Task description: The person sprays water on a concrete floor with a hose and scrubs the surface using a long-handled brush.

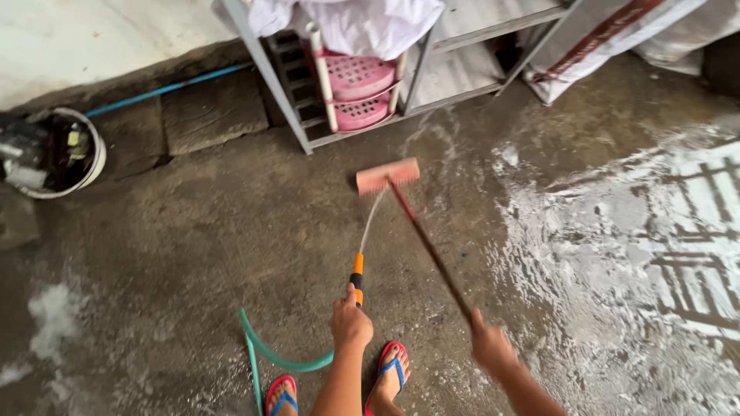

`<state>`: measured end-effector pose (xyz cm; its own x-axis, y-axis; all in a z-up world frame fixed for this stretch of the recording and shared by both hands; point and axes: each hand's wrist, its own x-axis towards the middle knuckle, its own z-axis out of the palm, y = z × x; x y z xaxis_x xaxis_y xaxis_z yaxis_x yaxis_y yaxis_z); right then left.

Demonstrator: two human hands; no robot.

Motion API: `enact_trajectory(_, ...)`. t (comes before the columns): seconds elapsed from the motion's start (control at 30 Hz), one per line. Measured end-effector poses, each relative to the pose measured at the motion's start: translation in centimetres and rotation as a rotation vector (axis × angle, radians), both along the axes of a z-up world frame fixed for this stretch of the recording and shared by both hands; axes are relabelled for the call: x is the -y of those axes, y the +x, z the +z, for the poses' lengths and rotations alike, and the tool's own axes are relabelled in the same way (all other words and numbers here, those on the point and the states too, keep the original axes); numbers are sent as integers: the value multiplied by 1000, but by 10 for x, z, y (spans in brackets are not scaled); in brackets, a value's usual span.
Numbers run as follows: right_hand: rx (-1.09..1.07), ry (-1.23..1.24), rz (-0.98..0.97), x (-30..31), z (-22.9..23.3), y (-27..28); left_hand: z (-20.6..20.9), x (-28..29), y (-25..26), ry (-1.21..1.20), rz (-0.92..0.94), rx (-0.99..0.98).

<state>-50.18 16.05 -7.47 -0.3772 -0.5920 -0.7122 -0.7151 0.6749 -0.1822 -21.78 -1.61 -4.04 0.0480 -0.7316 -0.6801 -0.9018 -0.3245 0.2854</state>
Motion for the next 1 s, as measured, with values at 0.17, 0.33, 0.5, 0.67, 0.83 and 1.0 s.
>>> enact_trajectory(0.17, 117, 34, -32, 147, -10, -4, -10, -4, 14, -84, 92, -21)
enact_trajectory(0.33, 72, -116, 27, 15, -24, 57, 8, -1, 41, -68, 68, 24)
enact_trajectory(0.5, -72, 150, 104, -65, 16, 69, 24, -13, 60, 38, 204, -3)
enact_trajectory(0.67, 125, 181, -125, 16, 5, 74, 15, -38, 85, 26, 217, -18)
enact_trajectory(0.83, 132, -51, 28, 161, -18, 101, 12, -47, 96, -37, 180, -43)
enact_trajectory(1.0, 38, -36, 112, 28, -31, 175, 34, -62, 112, -59, 69, -33)
